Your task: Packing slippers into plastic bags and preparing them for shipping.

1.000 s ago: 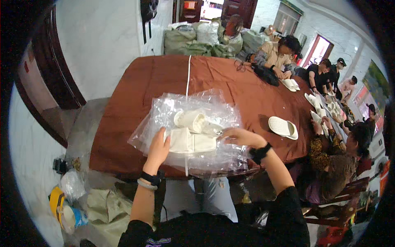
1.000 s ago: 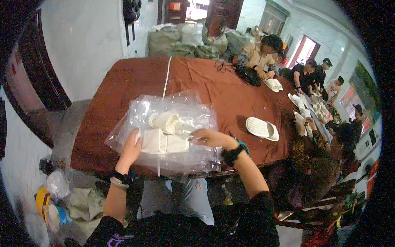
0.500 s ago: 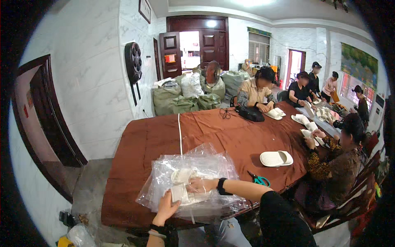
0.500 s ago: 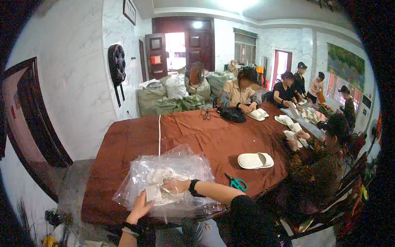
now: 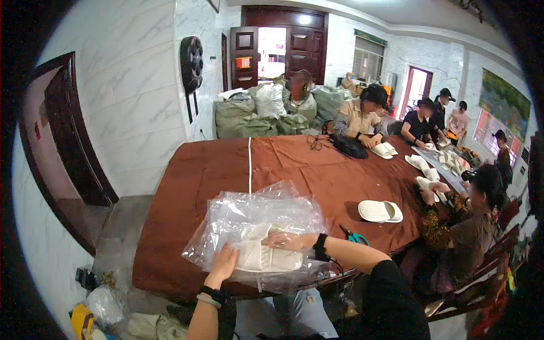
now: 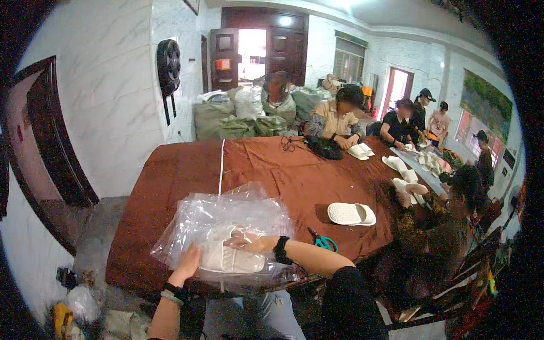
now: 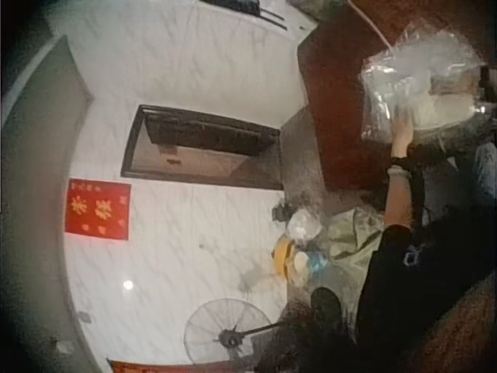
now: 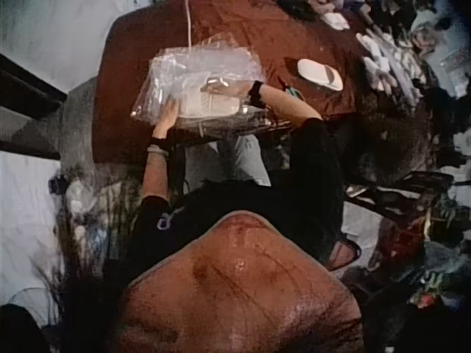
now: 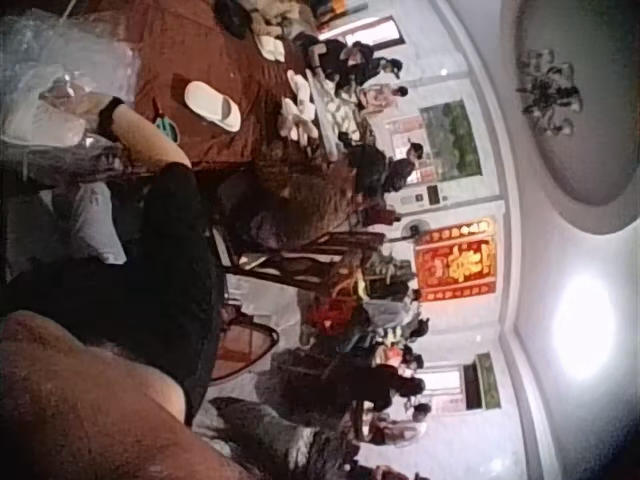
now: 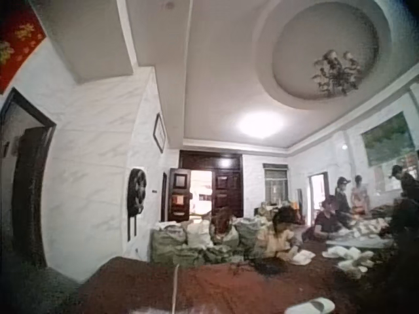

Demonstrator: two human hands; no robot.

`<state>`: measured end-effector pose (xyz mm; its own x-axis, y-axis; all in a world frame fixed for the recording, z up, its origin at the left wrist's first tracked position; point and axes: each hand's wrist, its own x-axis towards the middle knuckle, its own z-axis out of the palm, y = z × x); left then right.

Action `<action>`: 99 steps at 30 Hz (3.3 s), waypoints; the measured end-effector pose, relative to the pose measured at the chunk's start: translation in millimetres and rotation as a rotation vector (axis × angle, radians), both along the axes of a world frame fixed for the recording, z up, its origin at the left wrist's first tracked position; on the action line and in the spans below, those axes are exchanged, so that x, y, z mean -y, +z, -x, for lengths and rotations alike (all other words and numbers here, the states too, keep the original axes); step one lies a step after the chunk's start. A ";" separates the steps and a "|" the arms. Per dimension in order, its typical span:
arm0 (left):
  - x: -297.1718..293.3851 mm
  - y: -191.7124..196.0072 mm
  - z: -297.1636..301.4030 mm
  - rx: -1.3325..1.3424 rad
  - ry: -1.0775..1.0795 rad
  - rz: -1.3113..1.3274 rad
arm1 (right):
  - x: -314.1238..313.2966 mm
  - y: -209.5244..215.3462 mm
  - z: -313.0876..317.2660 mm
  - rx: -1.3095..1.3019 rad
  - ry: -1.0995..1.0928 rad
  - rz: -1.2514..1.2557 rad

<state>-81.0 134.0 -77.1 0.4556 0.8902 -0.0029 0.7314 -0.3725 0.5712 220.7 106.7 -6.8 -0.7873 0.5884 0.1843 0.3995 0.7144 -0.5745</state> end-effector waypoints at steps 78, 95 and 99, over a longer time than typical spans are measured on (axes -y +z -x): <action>6.7 63.5 49.8 0.005 0.314 -0.692 | 145.8 -6.5 -76.4 0.014 -1.056 -0.377; 66.6 65.8 -80.8 0.117 -0.218 -0.521 | 202.3 -19.9 -118.9 0.455 -1.470 -0.101; 62.8 51.6 -70.6 0.163 -0.165 -0.341 | 215.5 -16.3 -110.7 -0.373 -1.357 0.293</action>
<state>-10.4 71.2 -25.5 0.5628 0.7425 0.3632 0.5562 -0.6652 0.4982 331.4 -108.8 -23.1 0.4685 0.8834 -0.0057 0.4600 -0.2494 -0.8522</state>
